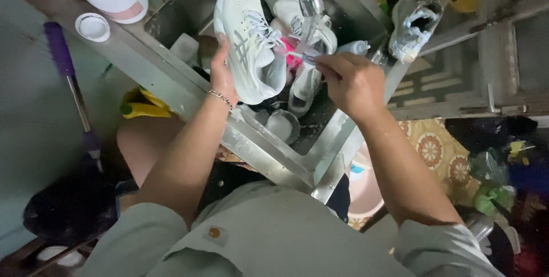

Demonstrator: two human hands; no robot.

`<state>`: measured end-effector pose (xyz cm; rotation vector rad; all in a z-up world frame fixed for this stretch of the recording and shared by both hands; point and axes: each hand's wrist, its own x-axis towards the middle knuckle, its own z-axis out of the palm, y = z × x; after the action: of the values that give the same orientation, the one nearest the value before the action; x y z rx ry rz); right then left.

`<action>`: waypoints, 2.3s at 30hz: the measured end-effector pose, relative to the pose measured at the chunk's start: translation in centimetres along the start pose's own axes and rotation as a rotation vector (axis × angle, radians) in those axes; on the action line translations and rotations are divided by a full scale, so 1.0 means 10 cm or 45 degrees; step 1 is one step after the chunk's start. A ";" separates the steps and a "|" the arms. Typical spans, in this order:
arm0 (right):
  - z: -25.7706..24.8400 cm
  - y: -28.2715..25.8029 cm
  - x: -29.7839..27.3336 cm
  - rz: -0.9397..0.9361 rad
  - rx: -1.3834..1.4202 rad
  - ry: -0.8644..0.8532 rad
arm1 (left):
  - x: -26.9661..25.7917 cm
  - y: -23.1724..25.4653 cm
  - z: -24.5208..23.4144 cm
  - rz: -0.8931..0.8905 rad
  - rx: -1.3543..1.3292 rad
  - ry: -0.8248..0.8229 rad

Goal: The person scrubs a white sneaker with a pink brush and rinses it under a faucet. They then use a toothbrush to clean the shoe's interior and laces, followed by scrubbing the sole with a black brush. The person rinses the shoe again and continues scrubbing the exterior with the pink brush.

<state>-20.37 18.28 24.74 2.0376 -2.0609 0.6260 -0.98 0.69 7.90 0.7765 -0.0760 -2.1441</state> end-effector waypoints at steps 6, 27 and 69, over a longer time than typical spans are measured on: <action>-0.27 -0.34 -0.10 0.002 0.168 -0.107 | 0.06 0.03 -0.23 -0.016 0.142 -0.156; 0.40 -0.43 -0.49 0.204 0.323 0.323 | -0.16 0.14 0.04 -0.105 0.120 -0.046; 0.56 0.06 -1.94 0.524 0.436 0.079 | 2.21 0.13 0.48 -0.070 1.543 0.147</action>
<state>-19.10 33.66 11.64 1.7150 -2.4978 1.1665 -12.88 -17.30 1.05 1.5502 -1.3839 -1.9506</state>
